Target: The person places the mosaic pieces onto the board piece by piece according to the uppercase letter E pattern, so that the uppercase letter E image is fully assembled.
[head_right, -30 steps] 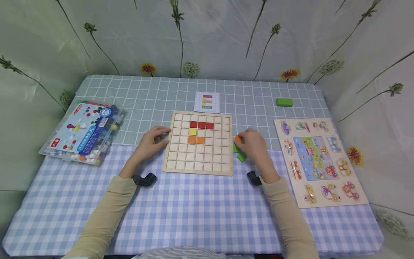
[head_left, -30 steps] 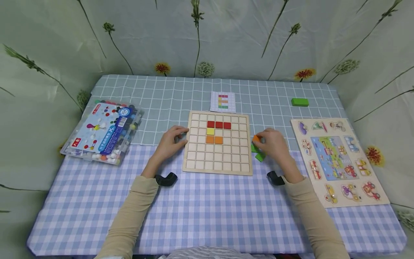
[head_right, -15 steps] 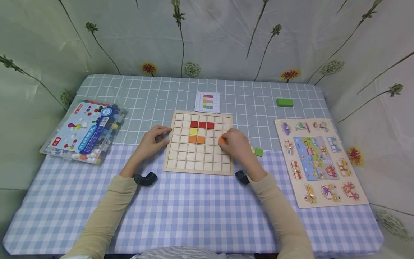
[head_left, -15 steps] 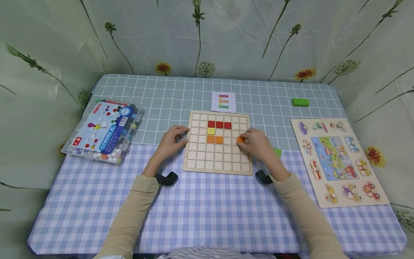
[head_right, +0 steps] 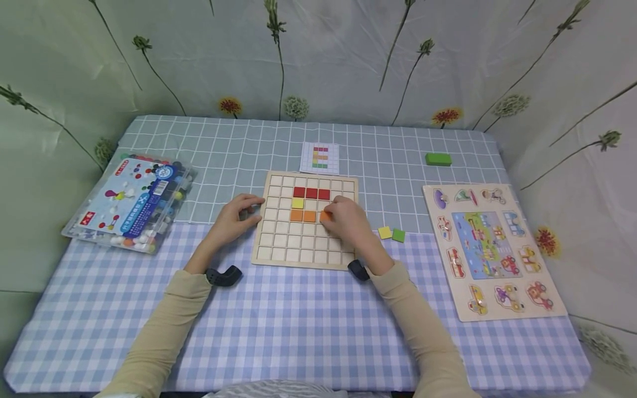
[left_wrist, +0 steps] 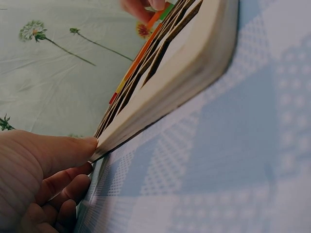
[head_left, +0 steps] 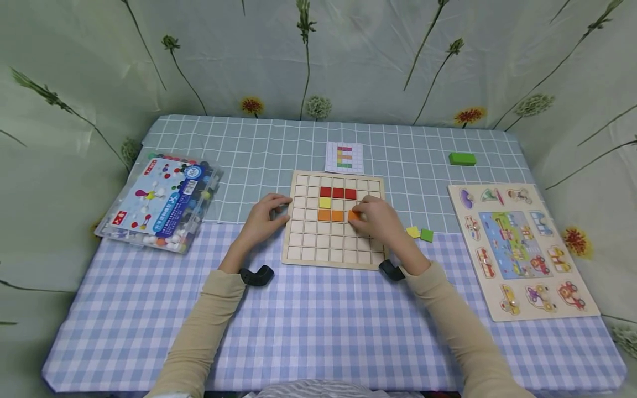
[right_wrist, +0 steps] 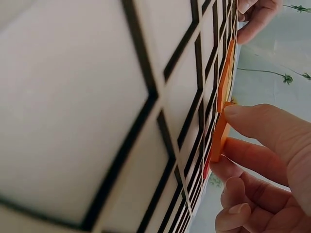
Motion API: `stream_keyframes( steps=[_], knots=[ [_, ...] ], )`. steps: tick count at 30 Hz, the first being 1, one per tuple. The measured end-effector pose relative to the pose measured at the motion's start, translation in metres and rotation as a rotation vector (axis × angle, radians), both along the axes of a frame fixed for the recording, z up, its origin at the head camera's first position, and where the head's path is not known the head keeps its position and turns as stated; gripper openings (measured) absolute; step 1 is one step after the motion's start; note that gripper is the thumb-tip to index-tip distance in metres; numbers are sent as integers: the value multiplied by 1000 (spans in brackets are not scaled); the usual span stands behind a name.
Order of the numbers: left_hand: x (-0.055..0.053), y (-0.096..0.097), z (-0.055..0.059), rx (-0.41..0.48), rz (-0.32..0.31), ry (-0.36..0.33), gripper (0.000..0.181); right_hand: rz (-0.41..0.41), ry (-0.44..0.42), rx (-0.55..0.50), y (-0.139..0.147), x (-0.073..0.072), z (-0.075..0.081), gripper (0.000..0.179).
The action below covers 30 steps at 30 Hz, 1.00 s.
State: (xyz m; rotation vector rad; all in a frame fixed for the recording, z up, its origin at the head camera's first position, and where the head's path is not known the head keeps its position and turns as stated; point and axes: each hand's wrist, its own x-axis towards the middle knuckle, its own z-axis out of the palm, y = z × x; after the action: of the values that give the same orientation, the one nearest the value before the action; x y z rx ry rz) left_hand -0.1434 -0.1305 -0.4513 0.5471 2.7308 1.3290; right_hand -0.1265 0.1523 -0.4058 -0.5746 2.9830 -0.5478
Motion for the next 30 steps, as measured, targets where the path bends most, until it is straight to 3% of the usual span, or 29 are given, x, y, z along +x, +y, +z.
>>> stream_keyframes(
  steps=[14,30],
  knots=[
    [0,1,0,-2,0,7,39,39,-4,60,-6,-4,-2,25],
    [0,0,0,-2,-6,5,39,19,-15,67,-6,-4,-1,23]
  ],
)
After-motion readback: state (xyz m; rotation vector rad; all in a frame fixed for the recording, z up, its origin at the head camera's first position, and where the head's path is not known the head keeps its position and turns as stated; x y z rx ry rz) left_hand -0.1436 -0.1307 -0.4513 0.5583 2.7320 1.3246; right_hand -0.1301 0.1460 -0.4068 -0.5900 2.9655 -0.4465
